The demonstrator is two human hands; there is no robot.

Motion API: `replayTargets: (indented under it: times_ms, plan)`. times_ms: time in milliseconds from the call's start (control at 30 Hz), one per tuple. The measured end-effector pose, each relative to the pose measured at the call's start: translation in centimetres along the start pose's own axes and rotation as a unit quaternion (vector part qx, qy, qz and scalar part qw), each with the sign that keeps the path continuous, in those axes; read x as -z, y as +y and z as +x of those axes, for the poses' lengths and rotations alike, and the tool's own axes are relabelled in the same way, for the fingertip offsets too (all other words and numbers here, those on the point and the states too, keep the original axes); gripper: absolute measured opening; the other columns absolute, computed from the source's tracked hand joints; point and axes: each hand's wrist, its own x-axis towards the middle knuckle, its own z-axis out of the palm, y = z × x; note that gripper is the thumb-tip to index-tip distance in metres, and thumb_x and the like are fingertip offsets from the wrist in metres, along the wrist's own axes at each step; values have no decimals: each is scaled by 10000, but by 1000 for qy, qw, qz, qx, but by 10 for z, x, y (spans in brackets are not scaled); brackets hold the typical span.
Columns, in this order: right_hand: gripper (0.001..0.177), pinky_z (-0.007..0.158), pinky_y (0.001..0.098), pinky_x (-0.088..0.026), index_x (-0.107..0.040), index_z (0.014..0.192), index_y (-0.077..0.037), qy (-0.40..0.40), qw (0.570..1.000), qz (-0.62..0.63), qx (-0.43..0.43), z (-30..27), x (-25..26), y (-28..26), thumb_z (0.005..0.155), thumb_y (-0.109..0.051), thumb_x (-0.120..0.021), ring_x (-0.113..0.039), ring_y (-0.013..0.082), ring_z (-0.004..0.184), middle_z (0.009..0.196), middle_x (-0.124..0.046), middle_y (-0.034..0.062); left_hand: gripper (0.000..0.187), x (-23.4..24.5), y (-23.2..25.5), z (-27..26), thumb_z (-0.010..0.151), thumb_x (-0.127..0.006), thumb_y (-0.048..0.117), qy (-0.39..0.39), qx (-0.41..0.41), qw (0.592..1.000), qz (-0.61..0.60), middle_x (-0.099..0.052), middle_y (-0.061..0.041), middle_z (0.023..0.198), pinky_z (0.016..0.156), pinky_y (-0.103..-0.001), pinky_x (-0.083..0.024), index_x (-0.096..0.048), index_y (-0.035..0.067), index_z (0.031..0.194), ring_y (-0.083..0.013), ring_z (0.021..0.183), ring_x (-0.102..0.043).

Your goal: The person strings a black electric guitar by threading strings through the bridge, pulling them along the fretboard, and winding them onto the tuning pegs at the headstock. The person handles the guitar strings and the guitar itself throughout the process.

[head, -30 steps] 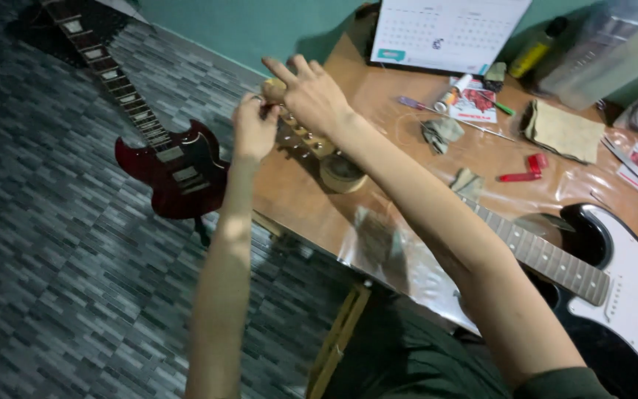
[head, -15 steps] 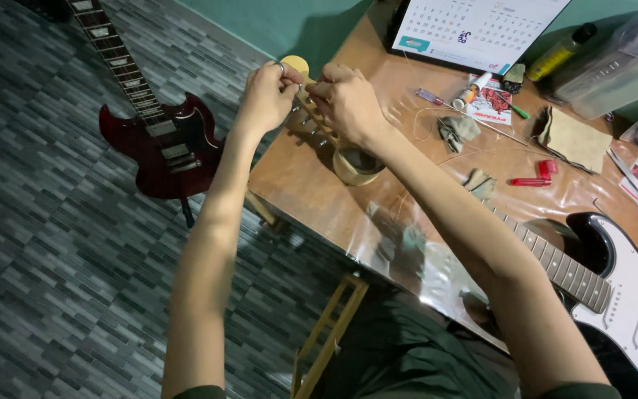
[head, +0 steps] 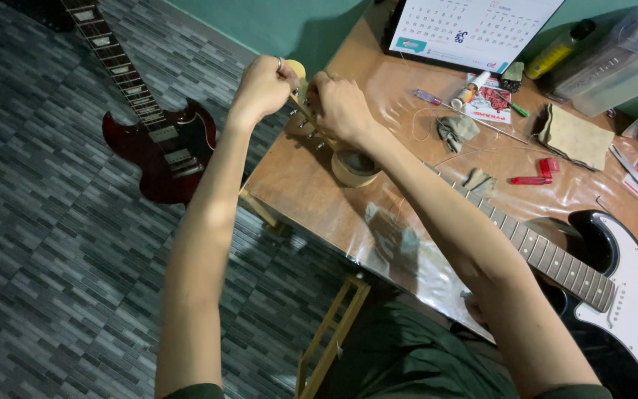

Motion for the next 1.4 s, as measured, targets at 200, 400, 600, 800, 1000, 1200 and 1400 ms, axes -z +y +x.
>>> replayTargets:
  times_ms: [200, 400, 600, 800, 1000, 1200, 1400]
  plan:
    - [110, 563, 512, -435, -596, 843, -64, 10, 988, 149, -50, 9, 6, -8, 811, -57, -490, -615, 451, 655, 790, -724, 179, 162, -5, -5, 3, 1074, -565, 78, -45, -126, 964, 230, -698, -169, 1121, 1001, -428, -568, -668, -30, 1135, -318, 1062, -673]
    - [176, 647, 469, -496, -643, 879, -35, -12, 976, 217, -31, 8, 15, -6, 812, -28, -480, -663, 391, 737, 850, -749, 187, 232, -24, -29, 24, 966, -670, 51, 75, -322, 726, 603, -594, -148, 1110, 592, -250, -609, -637, -29, 1181, -197, 857, -640]
    - [109, 612, 451, -477, -516, 890, -79, 61, 971, 216, -79, 22, -5, 10, 798, -30, -485, -635, 419, 687, 727, -680, 165, 113, -14, -40, 30, 915, -687, -24, 156, -496, 622, 585, -613, -46, 940, 712, -278, -516, -661, 72, 861, -168, 777, -608]
    - [138, 700, 412, -450, -458, 811, -111, 77, 964, 253, -3, 17, 0, 2, 923, -44, -503, -564, 296, 749, 838, -606, 115, 166, -11, -42, 30, 973, -710, 11, 147, -457, 741, 469, -724, -150, 988, 771, -325, -648, -655, -7, 1128, -238, 860, -743]
    - [127, 701, 368, -506, -573, 845, -132, 52, 955, 291, -29, 14, 8, -6, 891, -22, -530, -648, 224, 768, 858, -703, 52, 173, 6, 1, -3, 871, -641, -39, 12, -277, 959, 63, -724, -147, 991, 875, -394, -621, -614, 27, 1029, -273, 949, -710]
    - [163, 610, 309, -436, -627, 832, -161, 54, 949, 303, -66, 19, 0, 7, 991, -188, -650, -550, 118, 634, 695, -637, -18, 96, 2, -8, 4, 894, -766, 3, 7, -217, 976, 17, -750, -71, 917, 756, -310, -587, -705, 68, 930, -175, 849, -699]
    - [140, 698, 307, -503, -613, 821, -155, 34, 948, 312, -48, 19, 4, 8, 901, -54, -559, -606, 127, 718, 766, -677, -22, 85, -15, -24, 17, 935, -700, -42, 123, -341, 903, 230, -743, -114, 926, 807, -461, -535, -682, 36, 962, -262, 839, -697]
